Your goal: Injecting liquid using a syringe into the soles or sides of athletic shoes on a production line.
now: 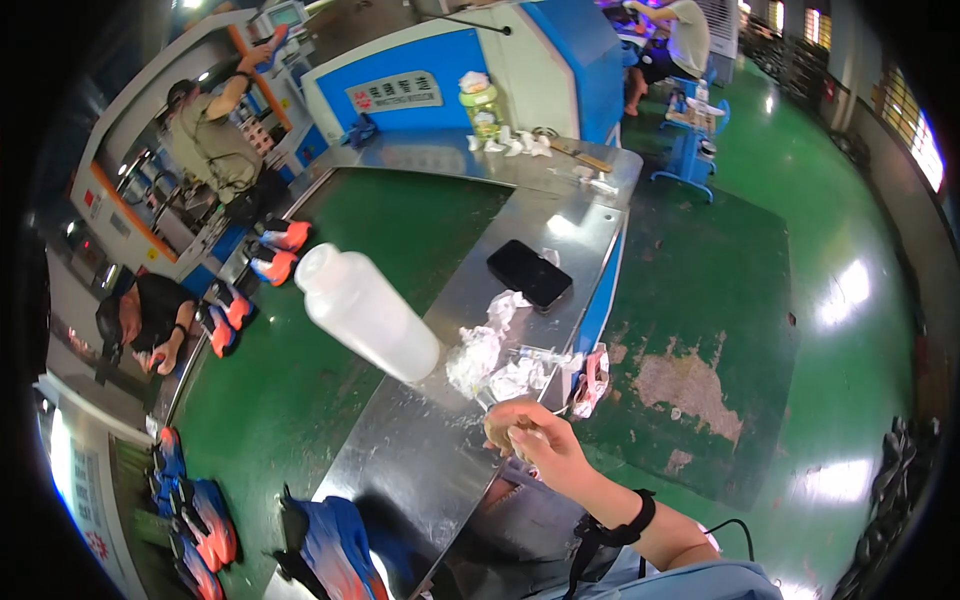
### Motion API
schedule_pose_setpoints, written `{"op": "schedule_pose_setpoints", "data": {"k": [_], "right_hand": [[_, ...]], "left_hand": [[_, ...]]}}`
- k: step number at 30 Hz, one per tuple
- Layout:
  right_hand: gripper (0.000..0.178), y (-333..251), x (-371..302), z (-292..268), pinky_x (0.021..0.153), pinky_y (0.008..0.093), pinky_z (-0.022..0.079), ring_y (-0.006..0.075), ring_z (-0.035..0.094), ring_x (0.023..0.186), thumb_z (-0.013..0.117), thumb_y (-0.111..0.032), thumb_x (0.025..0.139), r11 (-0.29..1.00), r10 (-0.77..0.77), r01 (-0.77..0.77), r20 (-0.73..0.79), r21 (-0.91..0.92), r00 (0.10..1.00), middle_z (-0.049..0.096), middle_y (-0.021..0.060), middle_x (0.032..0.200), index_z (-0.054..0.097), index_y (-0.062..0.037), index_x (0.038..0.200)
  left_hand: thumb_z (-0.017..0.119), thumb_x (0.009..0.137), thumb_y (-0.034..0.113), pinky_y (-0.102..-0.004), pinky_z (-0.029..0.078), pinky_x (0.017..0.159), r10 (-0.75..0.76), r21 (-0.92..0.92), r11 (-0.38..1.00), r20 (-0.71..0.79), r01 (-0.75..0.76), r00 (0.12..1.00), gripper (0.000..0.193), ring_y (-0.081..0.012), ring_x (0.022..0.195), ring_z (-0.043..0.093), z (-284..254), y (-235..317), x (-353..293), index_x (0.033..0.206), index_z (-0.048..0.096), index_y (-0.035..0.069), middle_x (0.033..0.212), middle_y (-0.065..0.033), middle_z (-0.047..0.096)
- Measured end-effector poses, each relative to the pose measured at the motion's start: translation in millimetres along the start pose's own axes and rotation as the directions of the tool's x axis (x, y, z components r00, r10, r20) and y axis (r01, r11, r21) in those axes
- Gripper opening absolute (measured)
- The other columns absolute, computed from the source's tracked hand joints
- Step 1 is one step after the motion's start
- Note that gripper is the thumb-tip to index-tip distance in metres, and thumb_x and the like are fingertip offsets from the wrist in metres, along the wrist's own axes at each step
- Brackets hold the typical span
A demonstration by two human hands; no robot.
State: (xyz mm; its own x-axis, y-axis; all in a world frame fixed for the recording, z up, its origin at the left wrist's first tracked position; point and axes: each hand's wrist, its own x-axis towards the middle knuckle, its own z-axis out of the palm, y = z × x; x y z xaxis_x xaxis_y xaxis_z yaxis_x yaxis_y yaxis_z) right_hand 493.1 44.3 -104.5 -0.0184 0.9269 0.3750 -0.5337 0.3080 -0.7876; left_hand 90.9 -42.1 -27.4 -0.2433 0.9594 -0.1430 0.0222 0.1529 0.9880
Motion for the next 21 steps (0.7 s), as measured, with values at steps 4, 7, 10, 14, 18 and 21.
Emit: {"op": "schedule_pose_setpoints", "data": {"k": [4,7,10,14,18,21], "right_hand": [[0.023,16.9,12.1,16.0,0.068,0.0263,0.045,0.0156,0.057,0.082,0.041,-0.013,0.092,0.990,0.123,-0.131,-0.146,-0.048,0.982,0.056,0.0052,0.094,0.051,-0.0049,0.111],[0.022,33.2,15.5,9.6,0.067,0.0258,0.045,0.0152,0.058,0.081,0.040,-0.014,0.093,0.986,0.118,-0.133,-0.139,-0.100,0.983,0.056,0.0055,0.093,0.051,-0.0047,0.110],[0.023,30.6,11.3,7.3,0.064,0.0249,0.045,0.0144,0.058,0.078,0.038,-0.015,0.094,0.973,0.116,-0.151,-0.196,-0.173,0.974,0.057,0.0060,0.092,0.052,-0.0041,0.108],[0.025,27.8,6.5,13.4,0.067,0.0264,0.047,0.0139,0.057,0.076,0.036,-0.017,0.094,0.972,0.132,-0.164,-0.188,-0.170,0.973,0.057,0.0064,0.088,0.052,-0.0022,0.107],[0.026,23.5,10.0,18.4,0.068,0.0281,0.049,0.0138,0.057,0.075,0.037,-0.018,0.094,0.961,0.048,-0.087,-0.151,-0.261,0.987,0.058,0.0073,0.087,0.052,0.0001,0.106],[0.027,23.8,13.9,10.8,0.064,0.0269,0.048,0.0152,0.058,0.069,0.037,-0.018,0.093,0.932,0.111,-0.196,-0.275,-0.306,0.955,0.059,0.0086,0.083,0.053,0.0012,0.104]], "left_hand": [[0.061,0.083,0.014,-0.0289,0.049,0.072,0.046,0.031,0.999,-0.210,-0.040,0.977,0.051,-0.0174,0.081,0.057,-27.2,-33.0,-82.7,0.127,0.040,0.000,0.106,-0.0092,0.056],[0.062,0.082,0.012,-0.0280,0.049,0.069,0.071,0.059,0.997,-0.340,-0.054,0.938,0.051,-0.0170,0.076,0.057,-32.5,-53.8,-120.6,0.127,0.040,-0.001,0.104,-0.0092,0.057],[0.064,0.081,0.010,-0.0271,0.049,0.067,0.090,0.120,0.992,-0.433,-0.042,0.897,0.052,-0.0166,0.071,0.058,-35.9,-63.1,-146.8,0.127,0.041,-0.001,0.101,-0.0092,0.057],[0.058,0.084,0.006,-0.0253,0.046,0.064,0.271,0.295,0.941,-0.358,-0.167,0.893,0.048,-0.0148,0.079,0.056,-39.6,-29.3,-113.9,0.128,0.039,-0.001,0.096,-0.0093,0.059],[0.062,0.073,0.004,-0.0221,0.043,0.076,0.423,0.168,0.906,-0.324,-0.389,0.846,0.057,-0.0116,0.080,0.054,42.8,28.9,-30.3,0.125,0.041,-0.004,0.093,-0.0074,0.056],[0.063,0.073,0.014,-0.0259,0.042,0.076,0.611,0.181,0.785,-0.077,-0.592,0.788,0.040,-0.0137,0.084,0.052,82.2,35.6,5.8,0.107,0.052,-0.004,0.095,-0.0080,0.057]]}}
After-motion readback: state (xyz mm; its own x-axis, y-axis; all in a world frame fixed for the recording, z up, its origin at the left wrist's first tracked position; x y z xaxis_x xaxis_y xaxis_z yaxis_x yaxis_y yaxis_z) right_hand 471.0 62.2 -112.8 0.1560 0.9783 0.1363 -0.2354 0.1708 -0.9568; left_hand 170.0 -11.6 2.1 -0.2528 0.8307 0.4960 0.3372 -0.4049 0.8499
